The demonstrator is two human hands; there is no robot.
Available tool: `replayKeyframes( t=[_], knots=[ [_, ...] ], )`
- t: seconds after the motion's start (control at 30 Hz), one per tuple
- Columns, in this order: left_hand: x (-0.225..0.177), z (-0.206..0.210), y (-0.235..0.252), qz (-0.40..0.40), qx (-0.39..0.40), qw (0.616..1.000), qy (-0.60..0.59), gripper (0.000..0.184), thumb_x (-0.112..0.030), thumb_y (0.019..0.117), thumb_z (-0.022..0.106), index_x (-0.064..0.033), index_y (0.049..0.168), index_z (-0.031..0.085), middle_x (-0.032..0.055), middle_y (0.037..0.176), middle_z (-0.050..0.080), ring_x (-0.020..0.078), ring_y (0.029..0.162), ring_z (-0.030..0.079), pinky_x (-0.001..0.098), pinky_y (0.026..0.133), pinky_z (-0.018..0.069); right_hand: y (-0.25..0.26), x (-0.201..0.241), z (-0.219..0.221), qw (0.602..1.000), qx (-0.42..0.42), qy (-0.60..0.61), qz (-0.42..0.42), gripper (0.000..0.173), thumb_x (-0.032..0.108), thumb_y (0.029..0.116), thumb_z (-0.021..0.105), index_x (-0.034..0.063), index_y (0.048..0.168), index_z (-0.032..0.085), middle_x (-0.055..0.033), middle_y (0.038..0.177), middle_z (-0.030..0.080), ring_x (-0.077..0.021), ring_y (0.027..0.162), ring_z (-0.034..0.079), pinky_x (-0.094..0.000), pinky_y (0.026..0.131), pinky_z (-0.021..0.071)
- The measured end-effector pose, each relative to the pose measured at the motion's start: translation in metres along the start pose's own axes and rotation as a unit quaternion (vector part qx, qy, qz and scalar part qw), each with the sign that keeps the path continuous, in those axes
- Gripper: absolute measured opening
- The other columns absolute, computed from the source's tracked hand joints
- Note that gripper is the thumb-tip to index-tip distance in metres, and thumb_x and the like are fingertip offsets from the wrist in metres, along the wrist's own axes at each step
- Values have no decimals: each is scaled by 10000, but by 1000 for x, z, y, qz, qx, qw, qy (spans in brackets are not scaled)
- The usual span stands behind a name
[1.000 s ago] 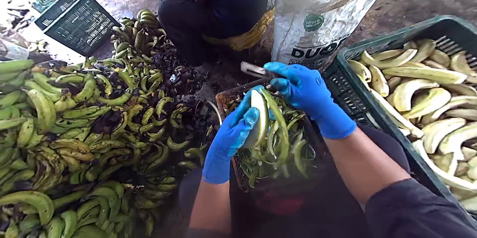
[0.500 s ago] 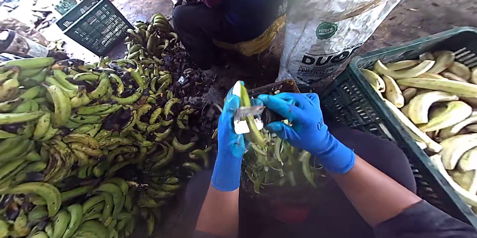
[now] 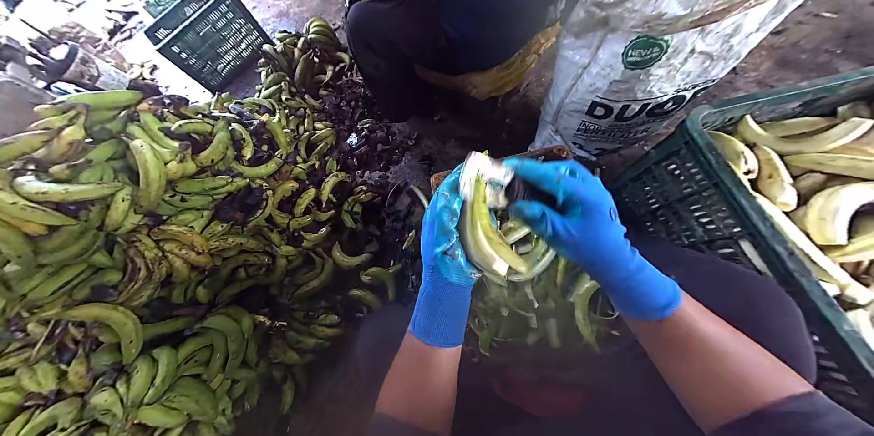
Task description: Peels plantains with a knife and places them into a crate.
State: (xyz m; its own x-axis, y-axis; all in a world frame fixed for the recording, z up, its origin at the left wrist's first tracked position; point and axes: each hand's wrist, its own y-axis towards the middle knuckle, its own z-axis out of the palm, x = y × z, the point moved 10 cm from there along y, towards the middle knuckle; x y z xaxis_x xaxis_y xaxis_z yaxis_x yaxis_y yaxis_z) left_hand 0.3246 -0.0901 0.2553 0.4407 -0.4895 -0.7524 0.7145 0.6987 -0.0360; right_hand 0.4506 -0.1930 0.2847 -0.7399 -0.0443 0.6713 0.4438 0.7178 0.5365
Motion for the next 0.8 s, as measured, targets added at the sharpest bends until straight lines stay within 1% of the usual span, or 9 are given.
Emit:
replayKeyframes(
  t=[0.07, 0.13, 0.2, 0.27, 0.33, 0.43, 0.57, 0.7, 0.8],
  knots=[
    [3, 8, 0, -12, 42, 999, -4, 398, -269, 1037, 417, -59, 1315, 609, 99, 886, 692, 120, 652, 657, 241, 580, 574, 6, -52, -6, 986, 6, 58, 154, 524, 538, 993, 566, 198, 1385, 645, -90, 1218, 670, -193, 1005, 660, -450, 843, 556],
    [-6, -2, 6, -12, 45, 998, -44, 419, -318, 1015, 465, -57, 1303, 621, 120, 860, 693, 138, 605, 648, 246, 523, 556, 4, -86, -11, 960, -7, 140, 242, 446, 431, 1024, 568, 196, 1400, 616, -44, 1171, 691, -139, 829, 679, -374, 728, 588],
    [-11, -16, 16, -8, 30, 997, -66, 438, -335, 1014, 464, -75, 1347, 580, 130, 1025, 688, 191, 786, 688, 320, 664, 601, -3, -77, -8, 928, 9, 288, 237, 386, 227, 1045, 518, 166, 1421, 581, -55, 1197, 692, -155, 788, 688, -356, 695, 613],
    [13, -14, 23, -47, 65, 996, -43, 426, -288, 1014, 509, -85, 1387, 548, 144, 1217, 667, 253, 1049, 683, 424, 900, 588, -21, -39, 13, 874, 103, 427, 206, 384, 200, 1020, 456, 120, 1366, 602, -75, 1172, 693, -158, 807, 684, -348, 705, 604],
    [53, 5, 19, -94, 127, 987, 17, 300, -276, 1003, 568, -120, 1247, 645, 38, 1034, 724, 116, 907, 703, 287, 797, 604, -52, -2, 40, 815, 186, 516, 186, 437, 330, 1016, 482, 93, 1368, 587, -3, 1090, 708, -79, 825, 672, -279, 730, 586],
    [73, 7, 22, -67, 105, 974, 190, 339, -219, 1041, 459, -35, 1299, 579, 52, 1161, 681, 116, 1000, 664, 292, 841, 571, -88, -18, 27, 797, 100, 521, 288, 431, 287, 1042, 486, 34, 1383, 564, -24, 1011, 704, -84, 746, 659, -273, 694, 579],
    [59, -9, 38, -72, -33, 963, 257, 411, -252, 1084, 341, -41, 1396, 504, 106, 1337, 616, 230, 1168, 642, 437, 933, 562, -88, -106, -107, 835, -119, 403, 354, 376, 232, 1090, 360, 51, 1332, 584, -59, 1098, 677, -115, 810, 646, -298, 716, 567],
    [58, 29, 16, -166, -3, 946, 278, 377, -217, 1114, 265, -13, 1346, 480, 95, 1158, 668, 144, 970, 694, 307, 820, 574, -86, -187, -276, 844, -355, 249, 315, 411, 345, 1119, 311, 119, 1373, 541, -4, 1023, 671, -94, 712, 633, -274, 641, 562],
    [68, 20, 22, -150, 71, 943, 287, 379, -178, 1098, 279, 15, 1288, 542, 116, 1126, 718, 187, 953, 735, 319, 800, 617, -65, -220, -350, 853, -391, 176, 297, 429, 401, 1115, 330, 149, 1380, 554, 2, 998, 673, -106, 705, 648, -280, 637, 571]
  ],
)
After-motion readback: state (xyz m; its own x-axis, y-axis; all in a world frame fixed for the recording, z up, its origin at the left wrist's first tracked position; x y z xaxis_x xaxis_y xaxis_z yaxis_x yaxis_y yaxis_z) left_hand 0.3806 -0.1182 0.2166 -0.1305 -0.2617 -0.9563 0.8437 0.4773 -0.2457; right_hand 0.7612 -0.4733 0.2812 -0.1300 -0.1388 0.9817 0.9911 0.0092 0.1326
